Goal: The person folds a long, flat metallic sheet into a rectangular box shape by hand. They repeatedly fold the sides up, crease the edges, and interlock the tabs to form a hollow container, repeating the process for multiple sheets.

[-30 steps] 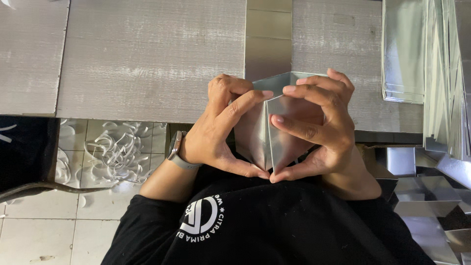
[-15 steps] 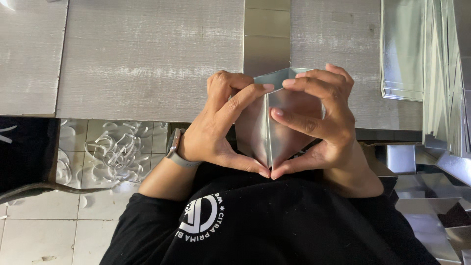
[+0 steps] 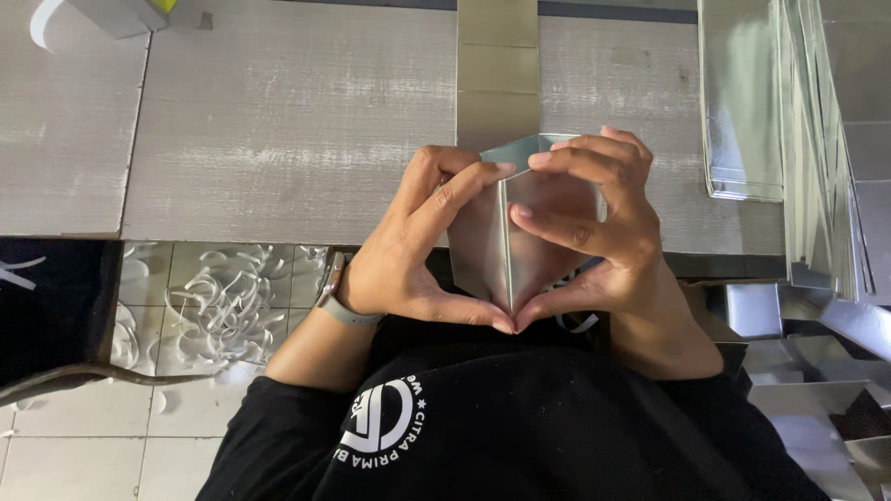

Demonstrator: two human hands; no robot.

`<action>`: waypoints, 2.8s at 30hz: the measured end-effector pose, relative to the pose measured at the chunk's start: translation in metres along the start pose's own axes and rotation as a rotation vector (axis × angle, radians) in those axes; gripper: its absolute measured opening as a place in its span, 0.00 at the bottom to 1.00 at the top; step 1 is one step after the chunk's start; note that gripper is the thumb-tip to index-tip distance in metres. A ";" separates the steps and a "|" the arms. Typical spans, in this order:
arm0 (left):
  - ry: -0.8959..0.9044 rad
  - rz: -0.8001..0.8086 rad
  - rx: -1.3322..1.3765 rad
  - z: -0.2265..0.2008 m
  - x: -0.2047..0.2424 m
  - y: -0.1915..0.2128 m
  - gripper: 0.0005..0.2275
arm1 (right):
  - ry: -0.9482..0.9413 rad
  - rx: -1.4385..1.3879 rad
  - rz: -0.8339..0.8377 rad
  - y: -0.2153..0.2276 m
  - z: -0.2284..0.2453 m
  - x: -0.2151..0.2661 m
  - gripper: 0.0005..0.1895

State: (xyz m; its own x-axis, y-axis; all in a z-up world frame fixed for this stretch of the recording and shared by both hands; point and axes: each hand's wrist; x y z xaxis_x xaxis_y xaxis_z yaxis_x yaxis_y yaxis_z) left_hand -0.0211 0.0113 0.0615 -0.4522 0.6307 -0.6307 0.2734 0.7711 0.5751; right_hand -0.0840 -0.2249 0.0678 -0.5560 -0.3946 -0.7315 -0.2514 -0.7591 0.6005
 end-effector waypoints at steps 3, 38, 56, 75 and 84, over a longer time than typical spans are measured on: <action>0.001 0.009 0.002 -0.002 -0.001 0.001 0.48 | 0.017 -0.004 -0.011 -0.002 -0.002 -0.001 0.44; 0.281 -0.114 0.333 0.012 0.009 -0.024 0.13 | -0.551 -0.682 -0.601 -0.036 -0.019 0.066 0.16; 0.373 -0.199 0.316 0.058 0.023 -0.056 0.04 | -0.494 -0.664 -0.266 -0.031 -0.041 0.054 0.05; 0.454 -0.217 0.887 0.062 0.024 -0.043 0.34 | -0.800 -1.087 -0.572 -0.023 -0.104 0.116 0.21; 0.615 -0.234 0.820 0.092 0.027 -0.060 0.15 | -0.835 -1.109 -0.389 -0.026 -0.096 0.101 0.15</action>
State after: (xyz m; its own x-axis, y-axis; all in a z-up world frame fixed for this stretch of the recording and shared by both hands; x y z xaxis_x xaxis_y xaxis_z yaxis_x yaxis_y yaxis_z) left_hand 0.0282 -0.0097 -0.0382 -0.8584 0.4821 -0.1754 0.5106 0.8360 -0.2009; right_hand -0.0571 -0.2946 -0.0527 -0.9868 0.0451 -0.1553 0.0263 -0.9026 -0.4296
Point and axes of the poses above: each hand's wrist, its own x-axis away from the middle knuckle, its own y-axis out of the back of the hand, z = x × y, and after that the axes turned 11 degrees about -x, right-handed
